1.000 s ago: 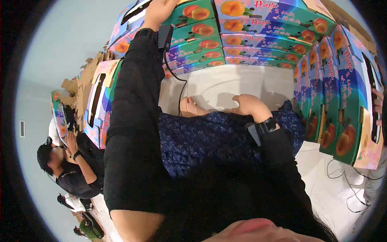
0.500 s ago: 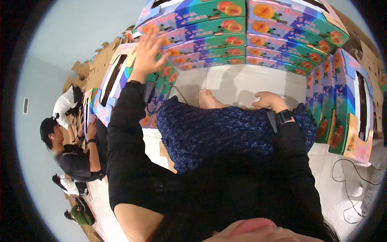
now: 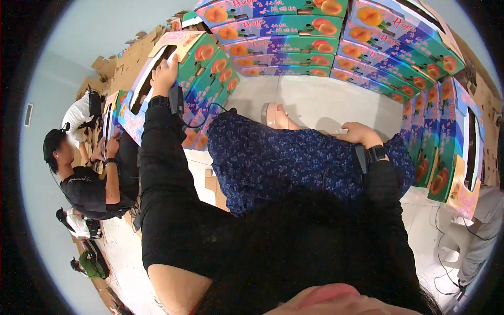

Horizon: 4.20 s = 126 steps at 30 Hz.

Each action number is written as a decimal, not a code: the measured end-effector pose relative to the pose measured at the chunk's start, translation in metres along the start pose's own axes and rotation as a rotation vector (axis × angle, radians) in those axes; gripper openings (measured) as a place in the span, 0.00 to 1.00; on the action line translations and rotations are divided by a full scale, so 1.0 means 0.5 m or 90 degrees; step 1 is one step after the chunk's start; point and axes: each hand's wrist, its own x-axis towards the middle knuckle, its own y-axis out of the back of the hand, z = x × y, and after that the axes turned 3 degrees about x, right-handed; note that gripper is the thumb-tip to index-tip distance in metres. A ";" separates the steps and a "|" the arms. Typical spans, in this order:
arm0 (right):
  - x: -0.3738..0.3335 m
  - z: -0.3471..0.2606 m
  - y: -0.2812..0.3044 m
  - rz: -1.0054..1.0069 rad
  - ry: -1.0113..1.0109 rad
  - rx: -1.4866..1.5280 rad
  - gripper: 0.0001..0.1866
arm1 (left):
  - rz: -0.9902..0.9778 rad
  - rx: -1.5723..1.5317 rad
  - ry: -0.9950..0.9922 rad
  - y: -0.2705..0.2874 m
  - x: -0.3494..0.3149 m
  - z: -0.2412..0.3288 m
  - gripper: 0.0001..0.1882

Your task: Manually assemble and stack cardboard fruit boxes in a warehouse environment.

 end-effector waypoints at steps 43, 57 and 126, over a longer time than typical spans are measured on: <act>-0.127 0.023 0.570 1.175 0.241 -0.159 0.27 | 0.107 -0.047 0.047 0.075 -0.095 0.041 0.46; -0.016 0.111 0.678 0.683 0.085 -0.267 0.33 | 0.079 -0.063 0.054 0.058 -0.082 0.018 0.42; -0.002 0.091 0.678 0.737 0.007 -0.201 0.47 | 0.099 -0.065 0.058 0.062 -0.080 0.029 0.43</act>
